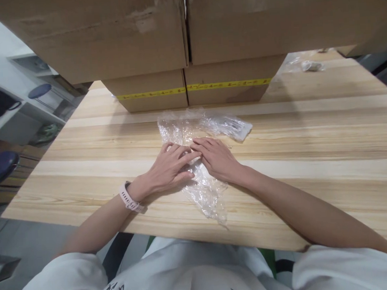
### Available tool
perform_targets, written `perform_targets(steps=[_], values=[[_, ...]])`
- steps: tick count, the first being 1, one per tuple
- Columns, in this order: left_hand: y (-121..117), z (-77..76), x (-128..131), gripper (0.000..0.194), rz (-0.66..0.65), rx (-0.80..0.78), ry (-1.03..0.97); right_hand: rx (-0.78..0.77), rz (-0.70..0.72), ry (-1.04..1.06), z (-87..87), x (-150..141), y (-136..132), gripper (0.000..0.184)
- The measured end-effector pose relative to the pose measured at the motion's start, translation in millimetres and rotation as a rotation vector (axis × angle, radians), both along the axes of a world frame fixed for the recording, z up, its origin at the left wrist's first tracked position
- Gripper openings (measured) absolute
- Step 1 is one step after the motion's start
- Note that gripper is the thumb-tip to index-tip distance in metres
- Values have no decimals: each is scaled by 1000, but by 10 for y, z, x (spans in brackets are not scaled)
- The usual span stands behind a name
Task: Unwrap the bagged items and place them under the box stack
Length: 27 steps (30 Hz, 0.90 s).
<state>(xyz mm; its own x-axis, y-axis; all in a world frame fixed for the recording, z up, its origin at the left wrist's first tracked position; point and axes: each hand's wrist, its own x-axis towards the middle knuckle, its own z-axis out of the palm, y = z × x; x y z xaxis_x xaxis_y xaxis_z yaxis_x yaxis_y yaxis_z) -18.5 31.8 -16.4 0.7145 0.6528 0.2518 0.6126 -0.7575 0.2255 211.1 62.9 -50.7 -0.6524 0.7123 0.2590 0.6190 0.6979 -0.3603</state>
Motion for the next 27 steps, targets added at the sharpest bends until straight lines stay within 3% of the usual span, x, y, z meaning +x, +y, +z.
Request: perform_targets(steps=[3, 7, 11, 16, 19, 23, 27], values=[[-3, 25, 4, 75, 27, 19, 14, -5, 5, -8, 20, 0, -2, 44], [-2, 73, -32, 66, 33, 71, 15, 1, 4, -22, 45, -5, -14, 44], [-64, 221, -175, 60, 42, 105, -48, 3, 6, -30, 60, -10, -25, 42], [-275, 420, -422, 54, 165, 212, -140, 14, -12, -24, 34, -8, -15, 41], [-437, 388, -578, 52, 308, 218, -59, 13, -4, 16, 32, 10, -12, 39], [-608, 223, -749, 44, 402, 7, 54, -11, -51, 238, 83, 40, -59, 33], [-642, 167, -775, 41, 411, -70, 48, -79, 123, 158, 154, 9, -139, 44]])
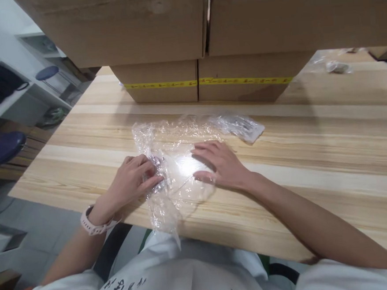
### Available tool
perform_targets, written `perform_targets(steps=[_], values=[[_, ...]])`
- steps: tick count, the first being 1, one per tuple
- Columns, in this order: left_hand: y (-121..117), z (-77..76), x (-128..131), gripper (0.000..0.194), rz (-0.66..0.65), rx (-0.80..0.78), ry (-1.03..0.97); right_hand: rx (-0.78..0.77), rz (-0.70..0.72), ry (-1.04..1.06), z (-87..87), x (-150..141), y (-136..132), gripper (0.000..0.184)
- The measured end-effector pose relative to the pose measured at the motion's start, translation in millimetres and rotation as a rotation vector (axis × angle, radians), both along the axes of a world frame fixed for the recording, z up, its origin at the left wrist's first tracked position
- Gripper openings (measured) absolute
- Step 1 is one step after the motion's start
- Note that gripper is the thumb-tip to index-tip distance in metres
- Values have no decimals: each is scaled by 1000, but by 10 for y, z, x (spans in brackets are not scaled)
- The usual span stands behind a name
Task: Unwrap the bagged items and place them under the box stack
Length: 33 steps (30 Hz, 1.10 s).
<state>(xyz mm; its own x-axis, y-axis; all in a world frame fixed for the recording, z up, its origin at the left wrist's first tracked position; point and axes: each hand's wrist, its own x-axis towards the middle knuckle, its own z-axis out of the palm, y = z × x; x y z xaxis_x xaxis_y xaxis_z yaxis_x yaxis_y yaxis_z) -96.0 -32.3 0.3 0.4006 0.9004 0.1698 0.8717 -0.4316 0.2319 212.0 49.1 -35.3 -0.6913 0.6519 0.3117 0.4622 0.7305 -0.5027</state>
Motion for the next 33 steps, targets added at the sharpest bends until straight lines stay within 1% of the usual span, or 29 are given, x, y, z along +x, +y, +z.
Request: perform_targets(steps=[1, 3, 4, 5, 7, 9, 10, 13, 15, 16, 18, 20, 22, 25, 27, 30, 33], values=[[10, 9, 19, 40, -13, -3, 3, -3, 44, -37, 14, -10, -7, 40], [41, 38, 79, 39, -52, -17, 19, -5, 87, -66, 36, -4, 17, 25], [59, 51, 119, 38, -78, -28, 25, -4, 93, -65, 44, 21, 52, 23], [79, 60, 163, 37, -103, -32, 23, 5, 84, -66, 51, 62, 101, 24], [125, 62, 265, 30, -151, 4, 10, 53, 16, -92, 69, 194, 229, 28], [187, 48, 377, 18, -197, 90, -4, 120, -91, -156, 107, 362, 364, 30], [225, 39, 435, 17, -225, 134, -12, 152, -132, -196, 140, 442, 420, 31], [350, 24, 598, 40, -310, 202, -28, 234, -192, -233, 293, 588, 490, 31], [425, 30, 692, 48, -354, 205, -6, 244, -166, -156, 400, 569, 445, 26], [454, 37, 733, 48, -375, 193, 21, 223, -131, -97, 435, 528, 402, 25], [491, 49, 796, 39, -421, 152, 85, 138, -29, 7, 440, 404, 302, 25], [493, 53, 823, 20, -456, 123, 129, 59, 41, 38, 356, 274, 217, 29], [454, 48, 806, 3, -461, 135, 144, 37, 53, 2, 220, 183, 180, 32], [319, 33, 712, 11, -425, 165, 108, 54, 44, -25, 45, 161, 222, 27], [183, 21, 638, 16, -383, 136, 52, 48, 9, 17, -10, 202, 289, 22], [-59, 8, 574, 17, -354, 43, -14, 57, -87, 88, -31, 265, 375, 19], [-298, 36, 593, 20, -396, -92, -33, 96, -149, 110, -61, 284, 408, 18]])
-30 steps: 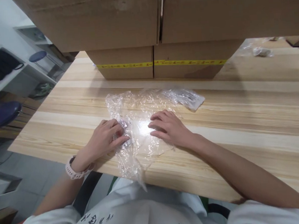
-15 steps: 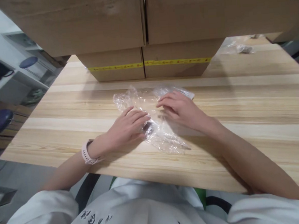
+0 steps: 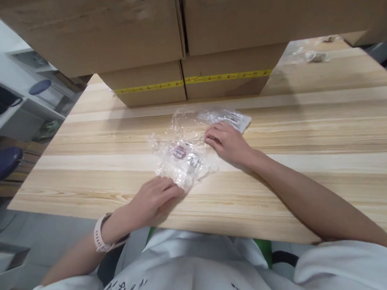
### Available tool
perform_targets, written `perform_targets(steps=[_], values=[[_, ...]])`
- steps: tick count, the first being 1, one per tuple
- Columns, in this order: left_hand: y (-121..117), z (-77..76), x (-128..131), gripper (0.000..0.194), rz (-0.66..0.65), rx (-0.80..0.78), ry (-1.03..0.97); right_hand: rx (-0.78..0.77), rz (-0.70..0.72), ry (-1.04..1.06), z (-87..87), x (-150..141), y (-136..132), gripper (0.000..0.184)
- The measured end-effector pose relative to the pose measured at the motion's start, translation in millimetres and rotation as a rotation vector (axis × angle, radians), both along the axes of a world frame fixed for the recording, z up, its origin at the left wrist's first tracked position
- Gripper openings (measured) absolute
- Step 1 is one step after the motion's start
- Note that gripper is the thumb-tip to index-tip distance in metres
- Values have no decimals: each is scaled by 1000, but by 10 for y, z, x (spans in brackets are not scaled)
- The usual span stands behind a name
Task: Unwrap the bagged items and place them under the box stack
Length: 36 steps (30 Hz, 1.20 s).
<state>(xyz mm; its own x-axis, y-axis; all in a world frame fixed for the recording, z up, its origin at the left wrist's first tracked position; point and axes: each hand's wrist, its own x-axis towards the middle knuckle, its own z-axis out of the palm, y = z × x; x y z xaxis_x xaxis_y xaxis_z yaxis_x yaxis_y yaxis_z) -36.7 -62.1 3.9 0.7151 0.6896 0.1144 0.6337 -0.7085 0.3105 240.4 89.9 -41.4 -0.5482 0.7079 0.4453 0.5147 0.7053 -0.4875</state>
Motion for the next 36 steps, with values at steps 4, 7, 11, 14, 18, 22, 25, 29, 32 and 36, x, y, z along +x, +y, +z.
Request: perform_targets(steps=[4, 7, 11, 14, 18, 22, 25, 29, 32, 36], values=[[-182, 143, 69, 22, -119, -135, -30, 18, -26, -1, -82, -4, 19, 17], [-144, 262, 81, 20, -154, -137, -152, 25, -61, -20, -29, 6, 14, 16], [35, 250, 30, 29, -44, 50, -90, 137, -75, 4, 366, 4, -181, 21], [94, 114, -50, 47, -11, 88, 68, 48, 216, -5, 650, -39, -520, 20], [3, -11, -223, 54, 64, -30, 47, -234, 524, -224, 565, -41, -946, 31], [-132, 23, -457, 45, 186, -203, -25, -455, 426, -263, 297, 169, -1073, 30], [-191, 99, -613, 36, 272, -336, -56, -559, 314, -221, 269, 401, -1078, 26], [-199, 220, -682, 29, 312, -402, -89, -521, 207, -186, 375, 565, -1175, 20], [-175, 248, -620, 26, 307, -338, -141, -475, 251, -151, 428, 526, -1316, 26], [-174, 180, -543, 30, 197, -320, -110, -516, 378, -159, 378, 493, -1469, 11]])
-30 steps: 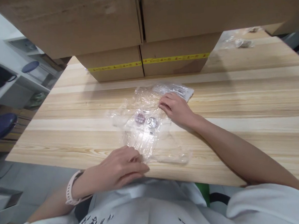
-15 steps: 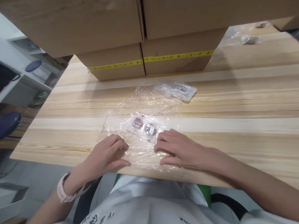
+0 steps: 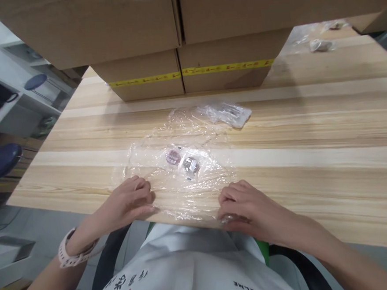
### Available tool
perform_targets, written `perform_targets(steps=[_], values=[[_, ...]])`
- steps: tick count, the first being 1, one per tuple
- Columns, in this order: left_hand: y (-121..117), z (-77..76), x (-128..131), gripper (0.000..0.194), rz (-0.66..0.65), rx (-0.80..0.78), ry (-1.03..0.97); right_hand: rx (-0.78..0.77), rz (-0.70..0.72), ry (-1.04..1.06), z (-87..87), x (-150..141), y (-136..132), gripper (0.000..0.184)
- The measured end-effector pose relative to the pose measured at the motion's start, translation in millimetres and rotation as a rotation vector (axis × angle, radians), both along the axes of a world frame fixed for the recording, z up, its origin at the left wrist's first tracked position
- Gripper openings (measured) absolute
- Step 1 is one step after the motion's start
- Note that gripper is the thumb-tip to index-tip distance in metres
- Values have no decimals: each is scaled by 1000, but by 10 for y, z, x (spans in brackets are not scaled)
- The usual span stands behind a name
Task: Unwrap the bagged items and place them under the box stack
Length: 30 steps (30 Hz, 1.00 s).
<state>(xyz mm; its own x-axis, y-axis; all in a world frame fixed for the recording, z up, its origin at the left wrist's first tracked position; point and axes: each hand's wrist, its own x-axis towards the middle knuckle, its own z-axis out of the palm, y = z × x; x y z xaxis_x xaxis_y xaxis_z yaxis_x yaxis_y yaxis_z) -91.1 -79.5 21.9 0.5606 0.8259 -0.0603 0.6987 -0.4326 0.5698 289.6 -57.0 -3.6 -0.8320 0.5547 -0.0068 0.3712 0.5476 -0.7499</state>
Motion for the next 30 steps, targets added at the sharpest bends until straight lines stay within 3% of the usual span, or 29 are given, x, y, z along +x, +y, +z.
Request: perform_targets(steps=[4, 7, 9, 13, 16, 19, 22, 27, 30], values=[[-41, 37, -88, 31, -16, -104, 21, -50, -40, -42, -33, 203, -42, 20], [-9, 165, -161, 31, 17, -164, 18, -54, -26, -64, 79, 340, 28, 16], [92, 235, -123, 28, 53, -95, -4, 17, -54, -44, 195, 296, 140, 18], [467, 195, 209, 21, 78, 118, -14, 259, -169, 41, 286, -195, 446, 23], [726, 49, 500, 30, 98, 229, 208, 354, -214, -67, 138, -649, 589, 32], [828, -50, 649, 39, 116, 243, 259, 424, -293, -166, -45, -885, 590, 48], [803, -48, 680, 43, 114, 181, 159, 345, -328, -96, -113, -898, 534, 51], [776, -55, 671, 46, 156, -75, -254, 60, -403, 104, -27, -796, 530, 67], [837, -127, 624, 55, 221, -43, -399, -36, -479, 222, 34, -723, 568, 53]])
